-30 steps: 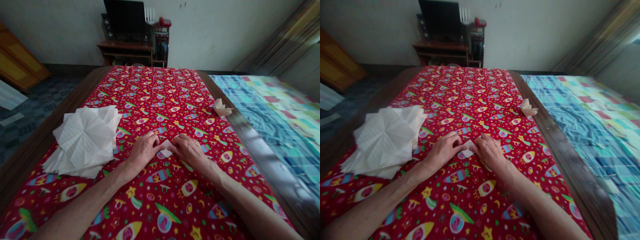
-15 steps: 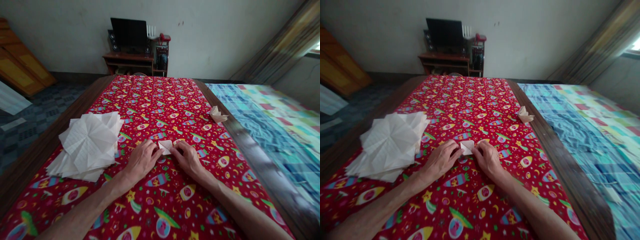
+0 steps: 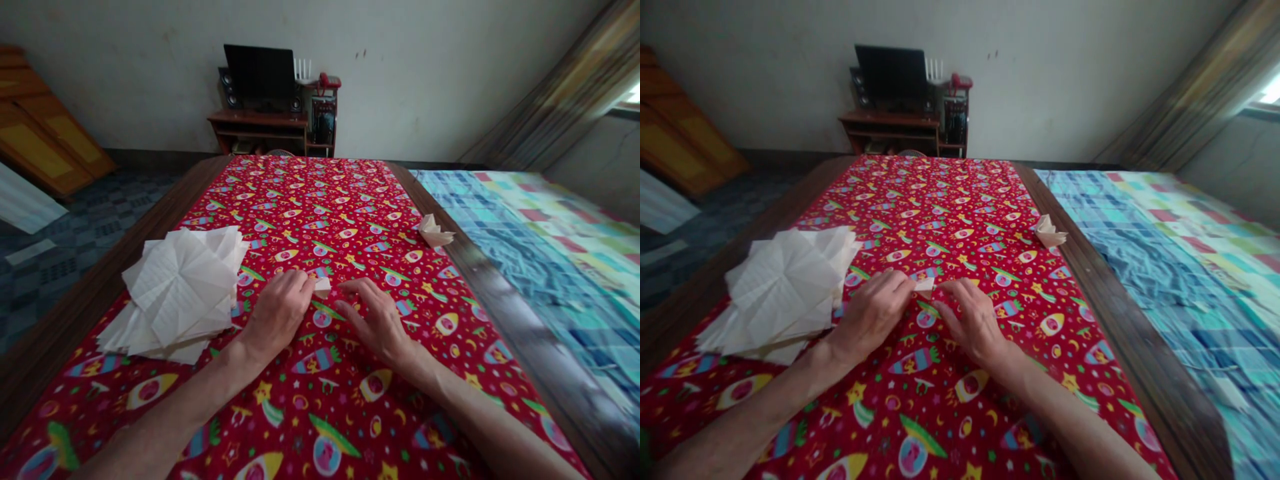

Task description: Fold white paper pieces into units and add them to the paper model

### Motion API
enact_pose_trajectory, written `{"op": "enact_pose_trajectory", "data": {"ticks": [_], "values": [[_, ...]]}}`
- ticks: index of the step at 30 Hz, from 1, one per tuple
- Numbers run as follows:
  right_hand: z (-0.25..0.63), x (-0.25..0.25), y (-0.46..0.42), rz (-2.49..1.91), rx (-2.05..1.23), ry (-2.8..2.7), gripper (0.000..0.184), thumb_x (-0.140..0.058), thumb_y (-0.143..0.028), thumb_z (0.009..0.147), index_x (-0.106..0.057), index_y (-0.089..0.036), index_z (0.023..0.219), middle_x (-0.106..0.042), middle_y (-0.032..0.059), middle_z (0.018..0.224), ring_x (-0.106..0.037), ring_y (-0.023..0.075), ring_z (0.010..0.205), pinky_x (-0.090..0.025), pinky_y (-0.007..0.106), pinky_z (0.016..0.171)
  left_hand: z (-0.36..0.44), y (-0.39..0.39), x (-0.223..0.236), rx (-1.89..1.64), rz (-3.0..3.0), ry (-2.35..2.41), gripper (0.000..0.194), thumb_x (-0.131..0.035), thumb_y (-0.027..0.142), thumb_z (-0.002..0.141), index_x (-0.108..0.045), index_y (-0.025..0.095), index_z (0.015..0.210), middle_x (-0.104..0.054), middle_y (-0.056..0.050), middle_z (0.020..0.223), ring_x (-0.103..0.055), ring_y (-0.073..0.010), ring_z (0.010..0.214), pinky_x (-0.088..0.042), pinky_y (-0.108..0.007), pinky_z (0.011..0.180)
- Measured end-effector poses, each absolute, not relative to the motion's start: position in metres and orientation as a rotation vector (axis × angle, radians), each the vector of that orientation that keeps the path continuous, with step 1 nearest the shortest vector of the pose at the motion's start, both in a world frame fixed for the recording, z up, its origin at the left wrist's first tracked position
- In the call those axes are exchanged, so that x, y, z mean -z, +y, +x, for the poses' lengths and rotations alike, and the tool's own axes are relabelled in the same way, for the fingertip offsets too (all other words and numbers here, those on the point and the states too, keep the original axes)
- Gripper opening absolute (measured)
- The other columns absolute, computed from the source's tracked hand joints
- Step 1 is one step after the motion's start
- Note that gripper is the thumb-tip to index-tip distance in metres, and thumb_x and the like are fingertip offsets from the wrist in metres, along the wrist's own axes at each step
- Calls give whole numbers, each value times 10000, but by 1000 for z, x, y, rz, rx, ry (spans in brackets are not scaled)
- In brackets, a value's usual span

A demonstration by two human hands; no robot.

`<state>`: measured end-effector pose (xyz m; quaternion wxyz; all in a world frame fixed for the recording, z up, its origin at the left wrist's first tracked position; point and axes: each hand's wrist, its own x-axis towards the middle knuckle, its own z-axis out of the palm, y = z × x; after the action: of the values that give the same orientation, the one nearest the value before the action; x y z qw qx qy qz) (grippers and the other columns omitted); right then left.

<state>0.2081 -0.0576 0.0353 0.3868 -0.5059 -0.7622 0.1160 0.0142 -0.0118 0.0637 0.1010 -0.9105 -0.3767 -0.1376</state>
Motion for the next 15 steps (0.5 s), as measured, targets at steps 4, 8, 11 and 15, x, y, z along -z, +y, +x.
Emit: {"op": "enact_pose_trajectory", "data": {"ticks": [4,8,11,15], "values": [[205,-29,-53,-1387,-27,-2152,182,-454,-270,942,-599,-208,1033,-611,77,920,-542,178,800,-416,286,668,27,-13,-54,388,-2742,-996,154,-448,129,907,-587,153,846,-580,-74,833,-537,-232,791,-408,-355,708],[210,-24,-43,-1471,69,-2202,197,-454,-237,942,-633,-201,866,-608,52,807,-516,153,706,-364,263,616,28,1,-42,513,-2794,-1025,135,-472,197,931,-599,179,888,-599,-45,877,-549,-206,858,-399,-333,750],[215,-24,-39,-1499,80,-2222,182,-466,-226,935,-631,-198,864,-612,50,834,-512,143,705,-355,256,615,24,8,-35,568,-2864,-1023,158,-457,209,946,-613,188,953,-609,-30,871,-559,-185,866,-405,-311,761],[216,-23,-39,-1448,199,-2355,170,-463,-215,931,-628,-203,891,-614,53,866,-495,160,740,-353,281,655,23,9,-27,554,-2921,-995,185,-448,211,949,-627,176,913,-601,-29,826,-557,-180,813,-417,-303,733]]}}
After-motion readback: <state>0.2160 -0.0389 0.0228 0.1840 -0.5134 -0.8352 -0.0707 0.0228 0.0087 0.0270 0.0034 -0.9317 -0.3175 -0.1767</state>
